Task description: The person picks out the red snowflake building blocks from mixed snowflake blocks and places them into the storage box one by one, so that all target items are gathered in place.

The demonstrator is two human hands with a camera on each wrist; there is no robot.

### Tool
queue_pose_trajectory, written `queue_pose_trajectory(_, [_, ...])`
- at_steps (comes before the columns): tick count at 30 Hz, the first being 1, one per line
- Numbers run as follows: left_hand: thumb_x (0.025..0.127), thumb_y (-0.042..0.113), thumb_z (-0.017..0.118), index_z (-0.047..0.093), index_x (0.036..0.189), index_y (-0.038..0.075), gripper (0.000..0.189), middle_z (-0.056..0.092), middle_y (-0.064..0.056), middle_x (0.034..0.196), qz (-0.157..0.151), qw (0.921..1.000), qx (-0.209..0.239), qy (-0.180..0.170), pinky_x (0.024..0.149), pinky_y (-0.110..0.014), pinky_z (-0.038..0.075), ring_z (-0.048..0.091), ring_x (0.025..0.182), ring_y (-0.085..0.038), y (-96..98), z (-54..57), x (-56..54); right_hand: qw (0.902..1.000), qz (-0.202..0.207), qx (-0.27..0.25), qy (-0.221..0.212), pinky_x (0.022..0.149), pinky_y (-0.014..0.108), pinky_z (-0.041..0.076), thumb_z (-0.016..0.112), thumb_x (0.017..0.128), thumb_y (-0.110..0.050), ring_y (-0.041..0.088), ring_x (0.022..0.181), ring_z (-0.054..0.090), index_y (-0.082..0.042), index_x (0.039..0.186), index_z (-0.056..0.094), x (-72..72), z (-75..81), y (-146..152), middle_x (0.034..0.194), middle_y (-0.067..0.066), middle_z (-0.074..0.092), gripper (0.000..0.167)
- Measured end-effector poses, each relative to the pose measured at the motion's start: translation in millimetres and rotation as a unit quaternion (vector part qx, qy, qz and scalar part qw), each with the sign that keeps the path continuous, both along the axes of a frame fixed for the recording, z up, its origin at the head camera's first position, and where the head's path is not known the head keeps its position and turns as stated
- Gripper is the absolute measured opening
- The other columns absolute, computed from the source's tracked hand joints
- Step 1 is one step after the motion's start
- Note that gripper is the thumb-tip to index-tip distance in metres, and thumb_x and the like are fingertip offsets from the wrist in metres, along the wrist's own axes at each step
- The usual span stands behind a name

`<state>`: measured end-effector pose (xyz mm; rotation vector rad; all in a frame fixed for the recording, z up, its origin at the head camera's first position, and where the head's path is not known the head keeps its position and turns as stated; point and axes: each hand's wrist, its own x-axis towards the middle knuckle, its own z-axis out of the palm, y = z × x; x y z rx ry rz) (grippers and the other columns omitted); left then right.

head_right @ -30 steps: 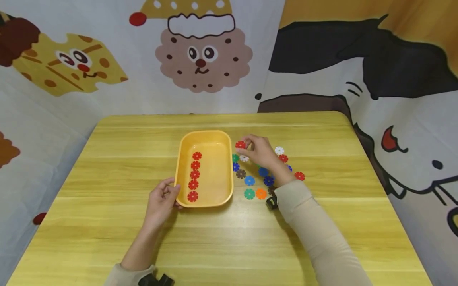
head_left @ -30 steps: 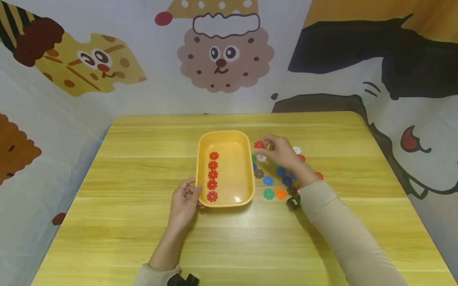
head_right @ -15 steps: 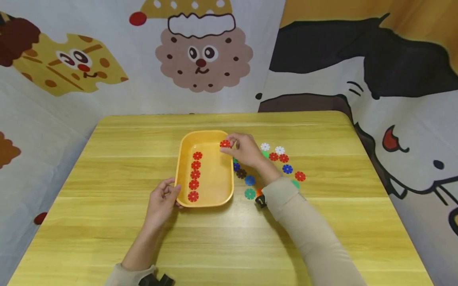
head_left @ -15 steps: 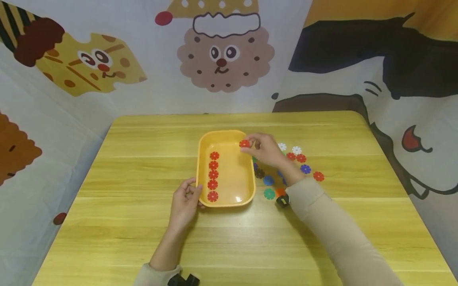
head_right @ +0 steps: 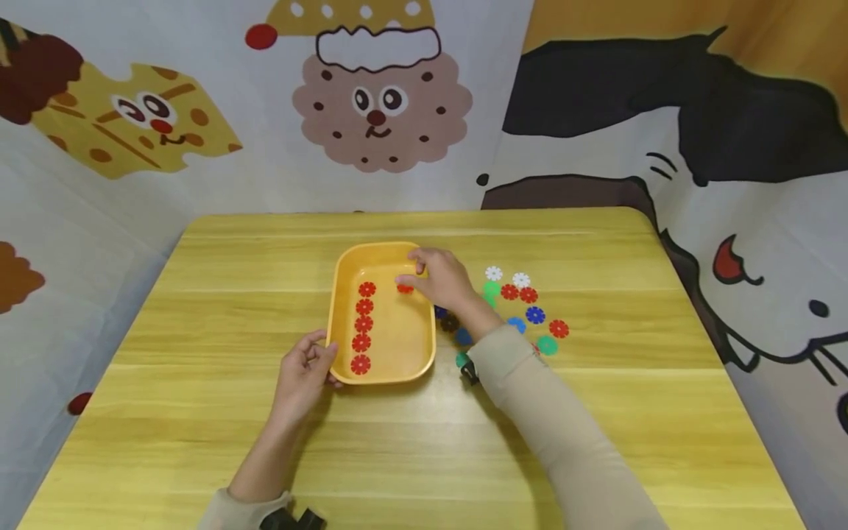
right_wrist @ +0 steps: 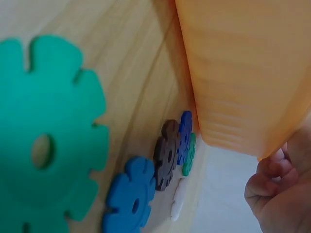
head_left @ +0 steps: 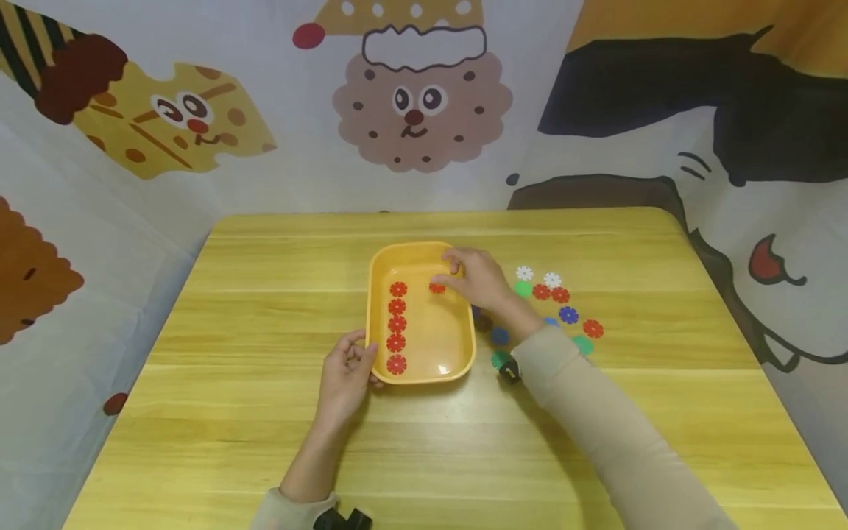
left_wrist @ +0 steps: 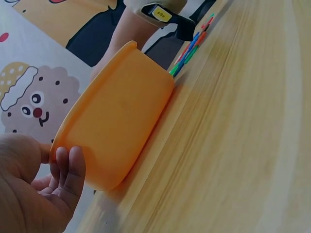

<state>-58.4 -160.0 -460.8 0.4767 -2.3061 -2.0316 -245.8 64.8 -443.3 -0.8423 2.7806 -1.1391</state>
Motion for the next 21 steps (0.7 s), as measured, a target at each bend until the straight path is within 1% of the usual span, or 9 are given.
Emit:
queue_pose_trajectory(2, [0.102,0.009,0.06,0.052,0.138,-0.001,0.038,0.06,-0.02,0.088,0.0,1.0,0.002,0.002,0.054,-0.031,0.062,0.063,0.058,-0.02,0.1,-0.1,0.0,0.9999,0.002,-0.01,-0.01,0.062,0.031,0.048,0.078,0.091,-0.031,0.016,0.059,0.045,0.002,0.127,0.066,-0.5,-0.7,1,0.087,0.005,0.063,0.05])
queue_pose_trajectory(6, [0.102,0.009,0.06,0.052,0.137,-0.001,0.037,0.06,-0.02,0.087,0.002,1.0,0.003,0.002,0.054,-0.031,0.062,0.064,0.058,-0.02,0.2,0.1,0.2,0.9987,0.007,-0.048,-0.013,0.056,0.028,0.044,0.076,0.094,-0.027,0.016,0.061,0.045,0.001,0.125,0.067,1.1,-4.2,5,0.091,0.006,0.063,0.043])
queue_pose_trajectory(9, [0.102,0.009,0.06,0.053,0.137,-0.001,0.037,0.06,-0.02,0.088,0.003,1.0,0.002,0.001,0.055,-0.031,0.063,0.064,0.059,-0.02,0.2,0.6,-0.4,0.9968,0.003,-0.079,0.01,0.056,0.026,0.044,0.075,0.094,-0.022,0.018,0.064,0.046,0.002,0.123,0.067,3.8,-6.5,9,0.097,0.012,0.064,0.039])
queue_pose_trajectory(12, [0.102,0.009,0.06,0.052,0.138,-0.001,0.038,0.06,-0.021,0.088,0.003,1.0,-0.001,-0.002,0.055,-0.03,0.063,0.064,0.06,-0.02,0.3,0.4,-0.4,0.9929,-0.01,-0.114,0.032,0.055,0.024,0.044,0.075,0.094,-0.017,0.018,0.065,0.047,0.004,0.121,0.066,7.7,-9.2,15,0.1,0.017,0.063,0.035])
queue_pose_trajectory(14, [0.102,0.009,0.06,0.052,0.138,0.0,0.038,0.06,-0.021,0.089,0.004,1.0,-0.001,-0.004,0.055,-0.03,0.063,0.064,0.06,-0.02,0.6,0.4,-0.3,0.9901,-0.019,-0.134,0.039,0.054,0.022,0.045,0.074,0.094,-0.015,0.018,0.064,0.049,0.005,0.118,0.066,9.9,-10.5,18,0.098,0.017,0.063,0.032])
queue_pose_trajectory(16, [0.102,0.01,0.06,0.052,0.138,0.0,0.038,0.06,-0.022,0.089,0.006,1.0,0.001,-0.005,0.055,-0.031,0.063,0.064,0.06,-0.02,1.0,0.5,-0.4,0.9878,-0.027,-0.148,0.039,0.054,0.022,0.046,0.074,0.095,-0.014,0.018,0.064,0.05,0.005,0.115,0.067,11.6,-11.2,22,0.093,0.014,0.063,0.029])
queue_pose_trajectory(18, [0.102,0.01,0.06,0.052,0.138,-0.001,0.038,0.06,-0.022,0.089,0.006,1.0,0.003,-0.005,0.055,-0.031,0.063,0.063,0.059,-0.02,1.3,0.5,-0.6,0.9873,-0.033,-0.15,0.041,0.055,0.022,0.047,0.073,0.095,-0.015,0.018,0.064,0.051,0.004,0.111,0.067,12.3,-11.7,26,0.089,0.01,0.063,0.026])
queue_pose_trajectory(21, [0.102,0.01,0.061,0.052,0.138,-0.001,0.038,0.059,-0.022,0.088,0.007,1.0,0.003,-0.005,0.055,-0.031,0.063,0.063,0.058,-0.019,1.4,0.7,-1.1,0.9881,-0.041,-0.142,0.04,0.055,0.021,0.048,0.074,0.095,-0.016,0.018,0.065,0.053,0.002,0.106,0.068,12.4,-12.2,33,0.085,0.008,0.064,0.022])
